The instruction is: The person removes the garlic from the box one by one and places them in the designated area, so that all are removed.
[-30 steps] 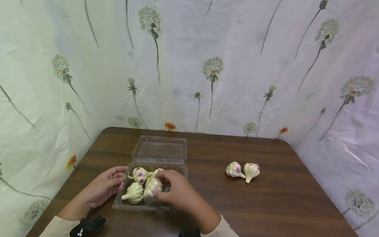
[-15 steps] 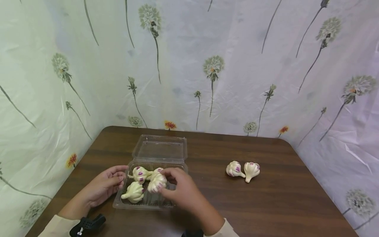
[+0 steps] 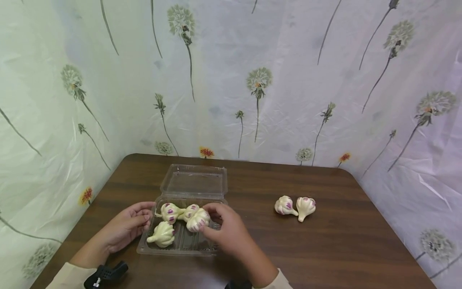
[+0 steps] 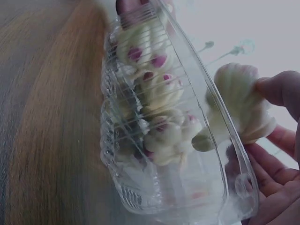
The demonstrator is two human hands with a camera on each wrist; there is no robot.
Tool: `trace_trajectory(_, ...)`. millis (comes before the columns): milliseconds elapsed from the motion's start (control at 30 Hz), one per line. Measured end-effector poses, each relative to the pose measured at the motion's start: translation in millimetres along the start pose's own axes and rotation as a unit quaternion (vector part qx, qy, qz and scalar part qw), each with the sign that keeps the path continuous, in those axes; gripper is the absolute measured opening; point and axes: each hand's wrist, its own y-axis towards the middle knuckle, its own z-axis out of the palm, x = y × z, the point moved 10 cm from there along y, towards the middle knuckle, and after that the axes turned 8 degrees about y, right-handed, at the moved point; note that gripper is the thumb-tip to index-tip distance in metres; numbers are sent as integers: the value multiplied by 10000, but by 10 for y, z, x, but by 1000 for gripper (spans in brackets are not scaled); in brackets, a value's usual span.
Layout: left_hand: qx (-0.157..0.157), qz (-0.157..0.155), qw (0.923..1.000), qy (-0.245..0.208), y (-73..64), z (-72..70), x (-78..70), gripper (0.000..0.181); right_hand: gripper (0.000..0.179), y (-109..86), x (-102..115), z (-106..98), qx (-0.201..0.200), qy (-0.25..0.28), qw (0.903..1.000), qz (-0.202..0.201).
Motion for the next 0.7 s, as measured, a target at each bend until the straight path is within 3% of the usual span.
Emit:
trace_trajectory(433,19,24,10000,-68,-14,10,1,59,47,-21,-81,-198,-459,196,9987,110)
trace_trajectory(700,30,43,10000,-67,-13,21,-5,58,47,-26,-130,-346,-508,408,9976,233)
